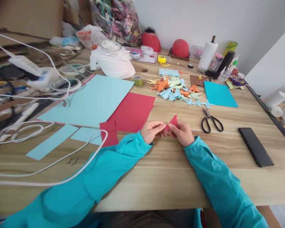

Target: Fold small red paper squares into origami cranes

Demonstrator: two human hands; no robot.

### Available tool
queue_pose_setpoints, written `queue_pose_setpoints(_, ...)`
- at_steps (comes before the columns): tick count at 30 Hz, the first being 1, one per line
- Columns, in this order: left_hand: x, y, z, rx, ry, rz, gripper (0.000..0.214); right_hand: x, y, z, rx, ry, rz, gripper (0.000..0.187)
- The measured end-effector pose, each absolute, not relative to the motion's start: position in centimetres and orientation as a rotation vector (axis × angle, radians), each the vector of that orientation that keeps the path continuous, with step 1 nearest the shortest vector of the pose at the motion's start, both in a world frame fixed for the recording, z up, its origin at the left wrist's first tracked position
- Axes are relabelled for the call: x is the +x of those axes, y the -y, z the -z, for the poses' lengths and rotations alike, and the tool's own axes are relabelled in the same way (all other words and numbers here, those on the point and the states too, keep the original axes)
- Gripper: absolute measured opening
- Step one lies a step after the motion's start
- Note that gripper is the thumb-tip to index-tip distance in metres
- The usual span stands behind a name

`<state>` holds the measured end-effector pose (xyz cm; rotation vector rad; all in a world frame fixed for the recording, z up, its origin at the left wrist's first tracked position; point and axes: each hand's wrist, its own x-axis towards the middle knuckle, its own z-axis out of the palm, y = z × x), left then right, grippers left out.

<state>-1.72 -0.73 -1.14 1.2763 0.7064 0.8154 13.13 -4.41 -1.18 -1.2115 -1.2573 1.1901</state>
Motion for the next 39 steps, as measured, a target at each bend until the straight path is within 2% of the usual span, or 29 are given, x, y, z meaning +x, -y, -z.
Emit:
queue_pose_setpoints(5, -1.4, 0.9, 1.5, 1.294, -0.738, -0.821, 0.019, 13.0, 4.5, 1.1, -1.25, 1.289, -1.152, 0.036)
queue_pose_setpoints(16, -1.5, 1.0, 1.6, 1.358, -0.735, -0.844, 0.015, 12.9, 4.7, 0.8, -1.251, 1.326, -1.174, 0.038)
queue_pose_setpoints(39, -1.4, 0.8, 0.7, 1.053, -0.749, -0.861, 0.04, 12.6, 4.6, 0.9, -1.275, 1.267, -1.083, 0.039)
